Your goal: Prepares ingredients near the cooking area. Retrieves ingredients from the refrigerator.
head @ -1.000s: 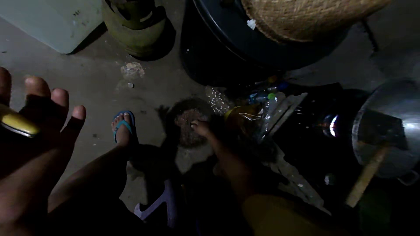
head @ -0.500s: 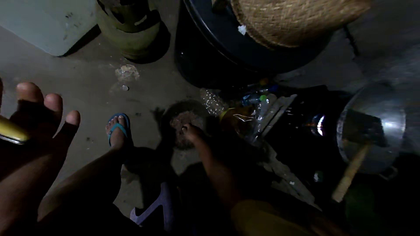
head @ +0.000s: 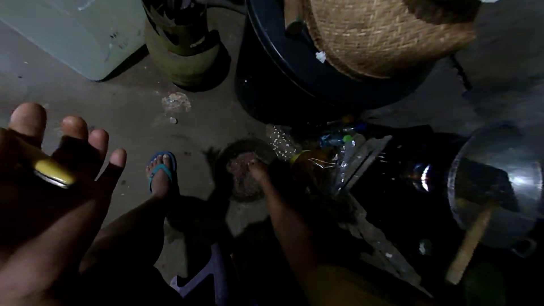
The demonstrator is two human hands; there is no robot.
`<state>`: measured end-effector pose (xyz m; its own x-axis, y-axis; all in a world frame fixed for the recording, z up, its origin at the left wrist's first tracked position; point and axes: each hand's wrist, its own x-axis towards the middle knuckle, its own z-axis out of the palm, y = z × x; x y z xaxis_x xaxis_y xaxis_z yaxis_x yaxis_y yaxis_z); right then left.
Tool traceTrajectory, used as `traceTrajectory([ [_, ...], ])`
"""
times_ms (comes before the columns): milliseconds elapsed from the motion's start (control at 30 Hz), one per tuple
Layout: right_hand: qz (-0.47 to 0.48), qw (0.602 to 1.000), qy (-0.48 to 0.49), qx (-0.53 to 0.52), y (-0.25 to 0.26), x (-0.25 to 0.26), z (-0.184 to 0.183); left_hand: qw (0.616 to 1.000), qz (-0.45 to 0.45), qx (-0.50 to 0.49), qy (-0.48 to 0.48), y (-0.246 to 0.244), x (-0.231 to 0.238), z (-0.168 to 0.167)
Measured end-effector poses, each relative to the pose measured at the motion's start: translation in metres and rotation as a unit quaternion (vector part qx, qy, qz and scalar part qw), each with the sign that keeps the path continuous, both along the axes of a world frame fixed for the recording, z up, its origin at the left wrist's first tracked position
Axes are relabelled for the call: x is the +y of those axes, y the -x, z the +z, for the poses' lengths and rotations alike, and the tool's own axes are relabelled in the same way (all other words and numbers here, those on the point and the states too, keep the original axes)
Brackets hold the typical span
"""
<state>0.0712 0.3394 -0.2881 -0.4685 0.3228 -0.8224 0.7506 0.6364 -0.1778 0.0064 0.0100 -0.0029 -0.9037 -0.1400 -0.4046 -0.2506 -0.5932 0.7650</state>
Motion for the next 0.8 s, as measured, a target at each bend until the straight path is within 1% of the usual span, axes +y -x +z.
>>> traceTrajectory([
  [67, 0.019, 1.000, 0.019, 0.005, 0.018, 0.003, 0.012, 0.999, -0.010, 0.019, 0.029, 0.001, -0.003, -0.004],
  [133, 0.017, 0.999, -0.005, 0.033, 0.012, -0.022, 0.026, 1.000, 0.002, 0.009, 0.010, 0.004, -0.001, -0.002],
  [167, 0.031, 0.999, -0.024, 0.033, 0.001, -0.036, 0.024, 1.000, 0.005, 0.004, -0.015, 0.005, 0.001, -0.001],
  [233, 0.069, 0.995, -0.063, 0.016, -0.029, -0.054, 0.002, 0.999, -0.006, 0.000, -0.050, 0.006, 0.003, 0.004],
  [267, 0.079, 0.994, -0.076, 0.004, -0.040, -0.055, -0.004, 0.999, -0.004, -0.004, -0.044, 0.005, 0.005, 0.006],
  [333, 0.072, 0.995, -0.071, -0.021, -0.049, -0.037, -0.005, 1.000, -0.012, -0.002, -0.019, 0.003, 0.000, 0.002],
  [367, 0.062, 0.996, -0.053, -0.028, -0.048, -0.020, -0.005, 0.999, -0.033, 0.018, -0.005, 0.001, -0.007, -0.005],
  [400, 0.040, 0.999, -0.011, -0.020, -0.042, -0.001, -0.005, 0.998, -0.053, 0.037, 0.011, 0.001, -0.012, -0.011],
  [467, 0.000, 0.996, 0.084, 0.003, -0.022, 0.032, 0.000, 0.997, -0.049, 0.050, 0.033, 0.000, -0.013, -0.013],
  [500, -0.011, 0.994, 0.106, 0.019, -0.013, 0.043, 0.000, 0.997, -0.042, 0.046, 0.039, -0.002, -0.012, -0.011],
  [567, -0.057, 0.991, 0.095, 0.072, -0.005, 0.049, -0.011, 0.997, -0.047, 0.039, 0.055, -0.005, -0.012, -0.008],
  [633, -0.098, 0.989, 0.043, 0.105, -0.001, 0.032, -0.017, 0.997, -0.041, 0.035, 0.064, -0.004, -0.007, -0.006],
  [700, -0.116, 0.988, 0.023, 0.098, -0.013, -0.009, -0.017, 0.996, -0.050, 0.049, 0.054, -0.002, -0.008, -0.008],
  [767, -0.075, 0.994, -0.037, 0.067, -0.043, -0.053, -0.021, 0.996, -0.055, 0.063, 0.012, 0.001, -0.012, -0.014],
  [800, -0.047, 0.996, -0.065, 0.045, -0.057, -0.066, -0.023, 0.996, -0.059, 0.063, 0.022, 0.002, -0.012, -0.014],
])
